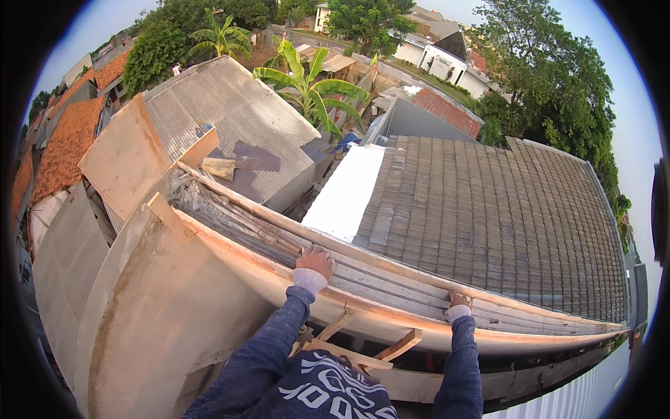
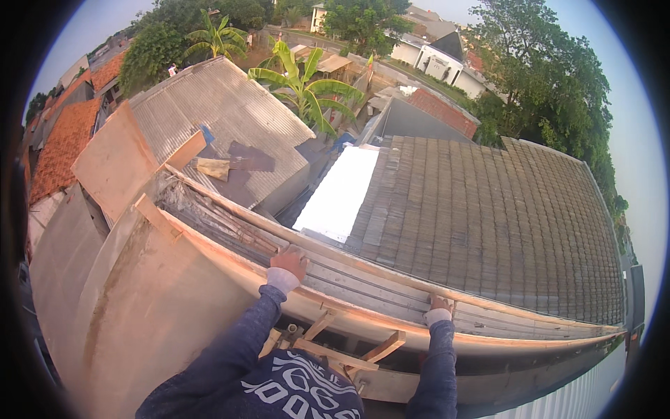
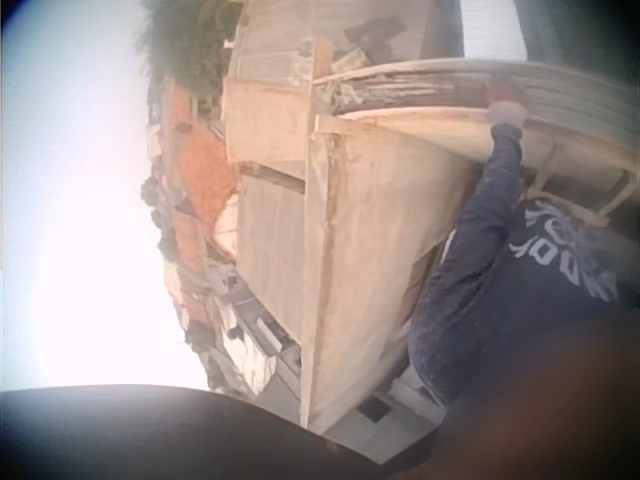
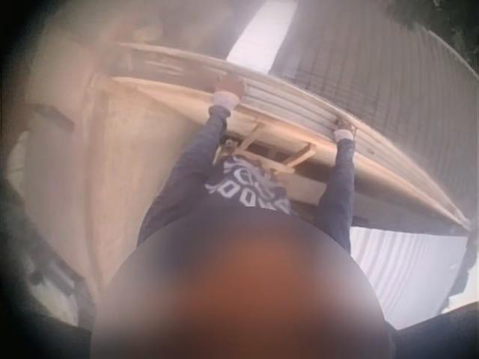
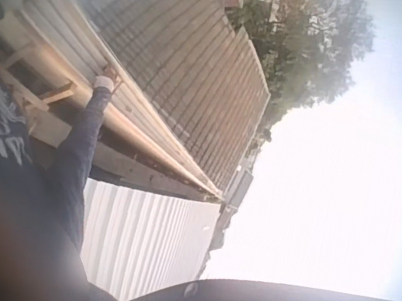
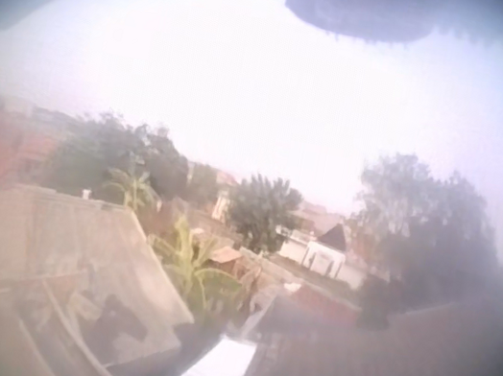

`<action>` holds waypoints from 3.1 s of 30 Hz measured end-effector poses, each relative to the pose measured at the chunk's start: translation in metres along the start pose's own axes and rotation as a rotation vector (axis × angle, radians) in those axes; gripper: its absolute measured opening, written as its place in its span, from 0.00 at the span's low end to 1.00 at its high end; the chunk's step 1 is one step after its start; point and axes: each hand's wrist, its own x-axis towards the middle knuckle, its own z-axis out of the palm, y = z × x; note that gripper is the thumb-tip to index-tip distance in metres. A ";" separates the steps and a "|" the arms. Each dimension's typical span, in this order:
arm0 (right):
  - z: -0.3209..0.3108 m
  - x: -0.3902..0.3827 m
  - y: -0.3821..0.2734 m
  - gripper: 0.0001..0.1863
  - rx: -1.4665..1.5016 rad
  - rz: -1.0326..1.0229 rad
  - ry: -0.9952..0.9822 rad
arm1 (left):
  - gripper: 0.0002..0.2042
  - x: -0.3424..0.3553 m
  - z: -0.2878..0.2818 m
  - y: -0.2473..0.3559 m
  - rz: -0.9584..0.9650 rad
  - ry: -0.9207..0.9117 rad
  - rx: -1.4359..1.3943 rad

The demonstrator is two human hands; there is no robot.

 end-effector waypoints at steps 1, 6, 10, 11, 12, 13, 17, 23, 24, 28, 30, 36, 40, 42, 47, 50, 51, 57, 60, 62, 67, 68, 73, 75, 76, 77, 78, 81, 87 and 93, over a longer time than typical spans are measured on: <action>0.002 0.001 0.004 0.26 -0.002 0.006 -0.008 | 0.13 0.000 -0.004 0.004 -0.011 -0.039 -0.001; 0.008 0.005 0.013 0.29 0.020 -0.046 0.024 | 0.14 0.002 -0.003 0.005 -0.029 -0.104 -0.019; 0.007 0.011 0.008 0.30 -0.008 -0.028 0.005 | 0.15 0.007 0.005 0.000 -0.035 -0.122 0.071; 0.009 0.013 0.008 0.32 -0.032 -0.046 0.007 | 0.15 0.006 0.011 0.001 -0.030 -0.115 0.123; 0.005 0.011 0.004 0.33 -0.012 -0.053 -0.002 | 0.16 0.004 0.006 0.008 -0.027 -0.111 0.175; 0.001 0.007 0.004 0.34 0.007 -0.060 -0.010 | 0.16 0.000 0.004 0.021 -0.016 -0.089 0.256; -0.011 0.000 0.001 0.35 0.023 -0.088 -0.032 | 0.21 -0.010 0.007 0.065 0.136 -0.241 0.222; -0.007 0.004 0.006 0.27 0.016 -0.143 0.039 | 0.29 -0.009 0.052 0.078 0.186 -0.348 0.139; -0.007 0.000 0.004 0.26 0.020 -0.142 0.055 | 0.29 -0.010 0.049 0.082 0.174 -0.365 0.136; -0.021 -0.009 -0.003 0.26 0.044 -0.150 0.040 | 0.33 -0.005 0.046 0.079 0.116 -0.402 0.124; -0.014 -0.004 0.000 0.26 0.048 -0.143 0.011 | 0.34 0.000 0.046 0.081 0.080 -0.434 0.183; -0.017 -0.011 0.004 0.29 0.091 -0.127 0.004 | 0.37 -0.001 0.028 0.092 0.053 -0.494 0.118; -0.016 -0.007 0.004 0.29 0.110 -0.140 -0.022 | 0.37 -0.005 0.030 0.090 0.057 -0.468 0.109; -0.013 -0.006 0.006 0.29 0.104 -0.152 -0.008 | 0.37 -0.004 0.027 0.090 0.054 -0.481 0.098; 0.003 0.008 0.019 0.30 0.229 -0.185 0.022 | 0.37 -0.002 0.029 0.091 0.050 -0.475 0.090; 0.007 0.016 0.026 0.31 0.226 -0.193 0.036 | 0.36 0.001 0.027 0.094 0.068 -0.459 0.086; 0.008 0.018 0.024 0.31 0.204 -0.188 0.025 | 0.36 0.001 0.029 0.091 0.069 -0.460 0.086; 0.017 0.032 0.035 0.32 0.182 -0.229 0.024 | 0.37 0.001 0.033 0.086 0.084 -0.470 0.061; 0.026 0.045 0.038 0.36 0.156 -0.237 -0.018 | 0.38 0.001 0.036 0.085 0.097 -0.480 0.064; 0.028 0.051 0.040 0.38 0.136 -0.233 -0.044 | 0.39 0.003 0.038 0.084 0.117 -0.495 0.053; 0.021 0.049 0.037 0.35 0.132 -0.289 -0.071 | 0.38 0.003 0.058 0.075 0.137 -0.419 0.034; 0.013 0.043 0.032 0.35 0.160 -0.261 -0.128 | 0.38 0.003 0.058 0.076 0.138 -0.426 0.041; 0.009 0.049 0.032 0.38 0.151 -0.259 -0.175 | 0.39 0.009 0.058 0.079 0.134 -0.471 0.063; 0.020 0.065 0.040 0.40 0.151 -0.289 -0.177 | 0.40 0.009 0.057 0.079 0.124 -0.483 0.087; 0.027 0.074 0.046 0.41 0.154 -0.298 -0.176 | 0.40 0.010 0.056 0.080 0.129 -0.476 0.075; 0.034 0.083 0.052 0.43 0.136 -0.277 -0.178 | 0.40 0.009 0.056 0.081 0.135 -0.470 0.063; 0.038 0.090 0.052 0.45 0.118 -0.261 -0.181 | 0.40 0.009 0.056 0.081 0.136 -0.464 0.054; 0.040 0.091 0.045 0.47 0.113 -0.262 -0.184 | 0.40 0.006 0.056 0.075 0.117 -0.452 0.056; 0.037 0.085 0.048 0.42 0.005 -0.278 -0.136 | 0.39 0.002 0.043 0.080 0.119 -0.459 0.003; 0.023 0.073 0.032 0.45 0.063 -0.265 -0.201 | 0.41 -0.001 0.039 0.084 0.102 -0.485 0.066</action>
